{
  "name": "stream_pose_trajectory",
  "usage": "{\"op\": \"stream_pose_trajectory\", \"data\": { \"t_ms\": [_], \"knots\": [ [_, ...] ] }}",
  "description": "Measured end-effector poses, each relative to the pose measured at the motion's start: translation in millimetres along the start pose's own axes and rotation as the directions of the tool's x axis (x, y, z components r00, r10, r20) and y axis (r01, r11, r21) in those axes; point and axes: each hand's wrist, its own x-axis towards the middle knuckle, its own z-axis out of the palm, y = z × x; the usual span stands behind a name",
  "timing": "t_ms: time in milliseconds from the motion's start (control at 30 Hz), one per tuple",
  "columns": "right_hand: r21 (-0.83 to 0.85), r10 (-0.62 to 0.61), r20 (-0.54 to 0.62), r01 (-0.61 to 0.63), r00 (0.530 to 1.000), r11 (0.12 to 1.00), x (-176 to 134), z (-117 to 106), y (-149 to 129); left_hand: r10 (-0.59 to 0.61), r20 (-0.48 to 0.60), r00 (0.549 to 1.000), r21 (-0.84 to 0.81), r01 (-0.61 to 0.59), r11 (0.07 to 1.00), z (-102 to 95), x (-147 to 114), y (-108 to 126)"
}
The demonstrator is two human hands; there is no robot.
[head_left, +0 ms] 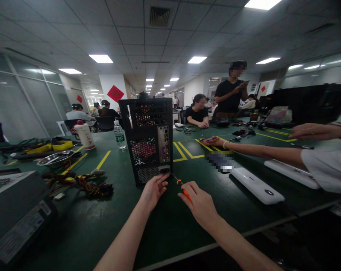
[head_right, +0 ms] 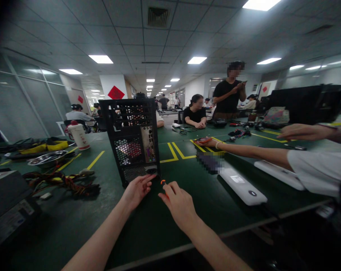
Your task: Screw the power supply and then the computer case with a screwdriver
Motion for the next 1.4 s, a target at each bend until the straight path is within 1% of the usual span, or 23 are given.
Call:
{"op": "stream_pose_trajectory", "data": {
  "t_ms": [267, 367, 467, 567, 633, 700, 767, 833, 933, 1000, 1100, 1200, 1300, 1400],
  "knots": [
    [0.105, -0.064, 0.033, 0.060, 0.997, 0.993, -2.8, 2.4, -2.9, 0.000, 0.010, 1.000, -0.015, 0.000, 1.000, 2.0, -1.5, 1.4],
    [0.116, -0.099, 0.003, 0.098, 0.995, 0.988, -3.3, 3.8, -1.4, 0.003, 0.014, 1.000, -0.010, -0.003, 1.000, 1.6, -0.6, 1.3],
    [0.082, -0.122, -0.061, 0.127, 0.991, 0.988, -3.3, 3.7, 1.3, 0.004, 0.025, 1.000, -0.009, -0.004, 1.000, -0.3, 1.0, 0.5],
    [0.032, -0.077, -0.086, 0.080, 0.993, 0.996, -2.8, 1.8, 2.2, 0.007, 0.031, 0.999, -0.013, -0.007, 1.000, -1.1, 1.1, 0.1],
    [0.020, -0.022, -0.064, 0.023, 0.998, 1.000, -2.1, -0.1, 1.0, 0.007, 0.031, 1.000, -0.015, -0.007, 1.000, -0.5, 0.3, 0.3],
    [0.034, 0.003, -0.026, -0.002, 1.000, 0.999, -1.7, -1.6, -1.0, 0.005, 0.025, 1.000, -0.015, -0.005, 1.000, 0.6, -0.7, 0.8],
    [0.059, -0.020, 0.004, 0.020, 1.000, 0.998, -1.9, -2.0, -2.7, 0.006, 0.018, 1.000, -0.012, -0.005, 1.000, 1.4, -1.1, 1.2],
    [0.070, -0.072, 0.025, 0.070, 0.997, 0.995, -2.6, -0.8, -3.2, 0.008, 0.013, 1.000, -0.009, -0.008, 1.000, 1.7, -1.0, 1.3],
    [0.054, -0.115, 0.033, 0.114, 0.993, 0.992, -3.3, 3.2, -1.5, 0.007, 0.015, 1.000, -0.007, -0.007, 1.000, 1.5, -0.5, 1.0],
    [0.040, -0.098, 0.015, 0.098, 0.995, 0.994, -3.0, 5.5, 0.2, 0.005, 0.022, 1.000, -0.009, -0.005, 1.000, 1.1, -0.3, 0.9],
    [0.010, -0.016, -0.018, 0.016, 1.000, 1.000, -2.1, 5.9, 1.7, 0.001, 0.028, 1.000, -0.014, -0.001, 1.000, 0.5, -0.3, 1.1],
    [0.003, 0.042, -0.015, -0.042, 0.999, 0.999, -2.1, 3.8, 0.9, -0.001, 0.030, 1.000, -0.013, 0.001, 1.000, -0.3, -0.2, 1.2],
    [0.038, 0.036, -0.002, -0.035, 0.999, 0.999, -2.9, 2.4, -1.2, 0.000, 0.032, 0.999, -0.015, 0.001, 1.000, -1.1, 0.4, 0.9],
    [0.051, -0.036, 0.006, 0.036, 0.999, 0.998, -3.4, 2.2, -2.5, -0.001, 0.037, 0.999, -0.017, 0.002, 1.000, -1.1, 0.6, 0.8]
  ]
}}
